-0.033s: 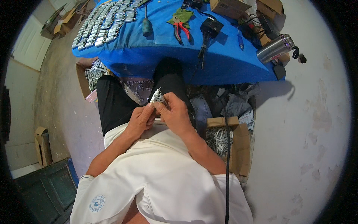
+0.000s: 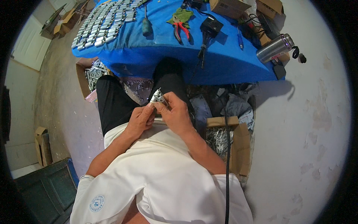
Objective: The person uses pliers to strip the ends of wires on a small electronic component. They then use a screwdriver to tighten screws on the component's casing. Finally, they connect a white cable to the device.
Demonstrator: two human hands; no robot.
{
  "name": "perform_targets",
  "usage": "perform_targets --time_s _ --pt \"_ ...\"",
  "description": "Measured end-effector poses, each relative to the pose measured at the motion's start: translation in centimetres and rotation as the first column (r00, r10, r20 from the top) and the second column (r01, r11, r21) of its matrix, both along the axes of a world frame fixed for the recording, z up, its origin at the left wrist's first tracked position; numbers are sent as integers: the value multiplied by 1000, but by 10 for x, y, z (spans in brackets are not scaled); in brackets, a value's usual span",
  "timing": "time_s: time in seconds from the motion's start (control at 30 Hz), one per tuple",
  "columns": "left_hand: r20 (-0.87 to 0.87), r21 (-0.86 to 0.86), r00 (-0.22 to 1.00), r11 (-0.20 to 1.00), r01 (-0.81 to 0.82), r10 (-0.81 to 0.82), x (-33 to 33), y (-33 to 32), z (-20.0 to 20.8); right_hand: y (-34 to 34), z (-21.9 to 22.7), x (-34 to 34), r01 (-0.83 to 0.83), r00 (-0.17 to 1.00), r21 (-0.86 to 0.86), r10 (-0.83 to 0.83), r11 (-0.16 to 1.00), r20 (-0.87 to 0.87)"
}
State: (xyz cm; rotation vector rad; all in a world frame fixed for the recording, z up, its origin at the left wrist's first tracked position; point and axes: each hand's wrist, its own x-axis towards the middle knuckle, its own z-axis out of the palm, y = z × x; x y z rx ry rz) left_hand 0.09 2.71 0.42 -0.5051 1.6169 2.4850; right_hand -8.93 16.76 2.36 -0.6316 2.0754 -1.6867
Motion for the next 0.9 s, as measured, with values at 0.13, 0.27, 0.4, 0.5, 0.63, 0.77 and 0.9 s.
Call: perform_targets --time_s 0.13,0.27,0.4,0.5,0.63,0.77,0.9 --pt "33 6 999 1000 28 -28 1 -3 2 10 9 -8 -27 993 106 38 994 -110" --pt "51 -71 998 997 39 -36 -3 -1 6 16 23 -13 -3 946 217 73 976 -316" --pt "26 -195 1000 981 20 -15 -7 6 5 10 20 -11 70 737 138 42 988 -675" --pt "57 -186 998 983 11 0 -10 8 6 16 22 -5 -41 969 28 47 999 -242" --pt "139 73 990 997 9 -19 -10 1 7 25 10 6 196 978 -59 -199 979 -59" --pt "214 249 977 967 -56 1 -8 -8 10 86 -48 4 286 894 111 -223 952 -389" --pt "187 294 982 954 -56 0 -8 -8 13 193 -107 14 487 858 489 -291 723 -424"
